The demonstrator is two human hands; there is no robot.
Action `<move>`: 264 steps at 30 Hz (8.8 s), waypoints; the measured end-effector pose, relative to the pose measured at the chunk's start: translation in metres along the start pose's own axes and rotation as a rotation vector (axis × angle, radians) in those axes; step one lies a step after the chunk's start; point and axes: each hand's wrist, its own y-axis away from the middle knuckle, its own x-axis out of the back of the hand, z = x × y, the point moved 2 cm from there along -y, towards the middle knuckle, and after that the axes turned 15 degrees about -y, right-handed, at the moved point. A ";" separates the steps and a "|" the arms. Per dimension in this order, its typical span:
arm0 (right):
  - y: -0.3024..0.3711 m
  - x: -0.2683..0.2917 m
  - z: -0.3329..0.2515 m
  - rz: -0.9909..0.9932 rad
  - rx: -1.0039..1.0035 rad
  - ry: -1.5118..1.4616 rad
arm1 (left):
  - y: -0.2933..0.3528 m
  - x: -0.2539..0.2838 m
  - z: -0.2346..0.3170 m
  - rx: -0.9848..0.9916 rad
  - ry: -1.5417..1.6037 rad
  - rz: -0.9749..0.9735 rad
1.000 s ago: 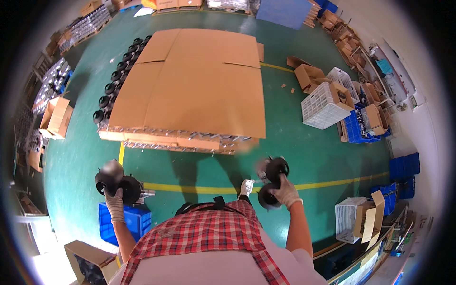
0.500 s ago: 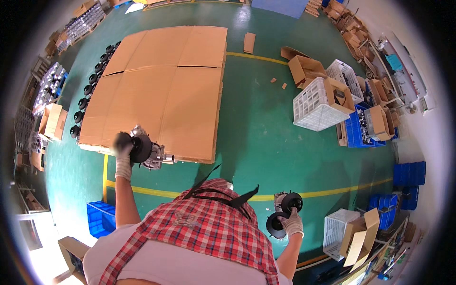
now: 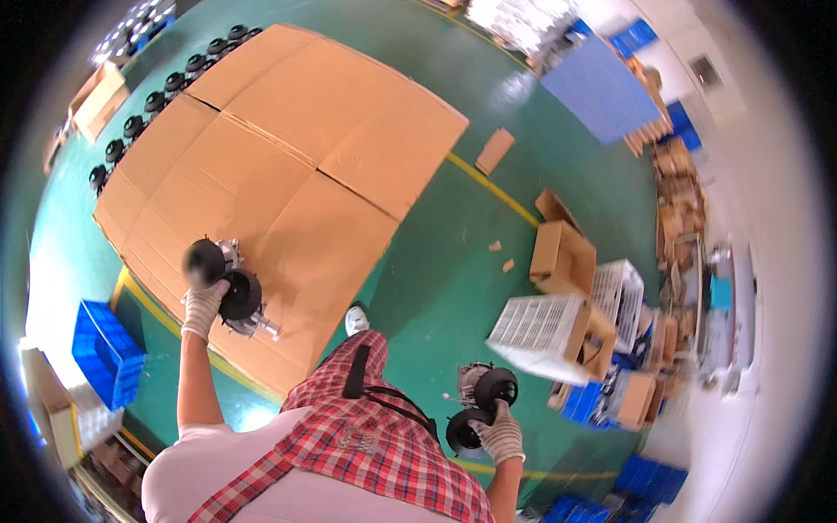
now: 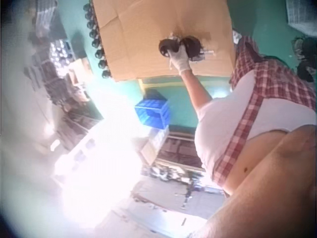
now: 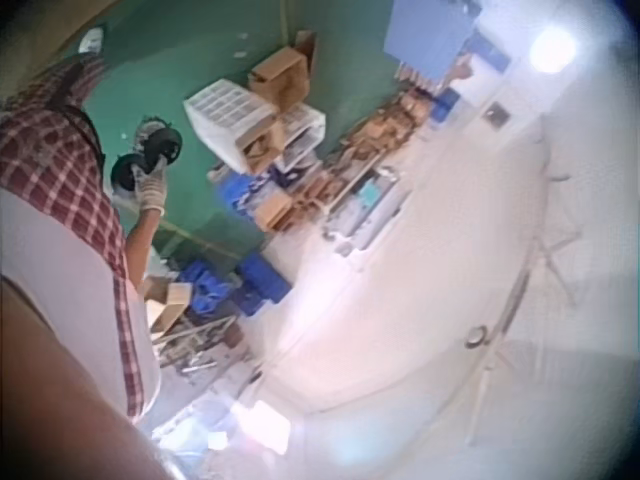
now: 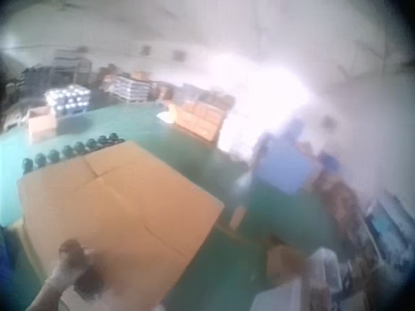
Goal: The person assembles small mechanical parts at a workbench, using a cloth to wipe components and a manual press to secure them. They repeatedly pick up parts, wipe them, and place them into the press, then move finished units to a cardboard box.
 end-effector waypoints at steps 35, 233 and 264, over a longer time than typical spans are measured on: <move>-0.671 0.072 -0.690 -0.419 0.717 -0.155 | -0.323 -0.062 0.369 0.194 0.241 0.157; 1.473 -1.066 0.292 -1.521 2.673 1.193 | 1.588 0.037 -0.981 1.909 0.615 0.277; 1.308 -1.058 0.122 -1.940 2.738 1.343 | 1.260 0.075 -0.972 2.251 0.061 0.477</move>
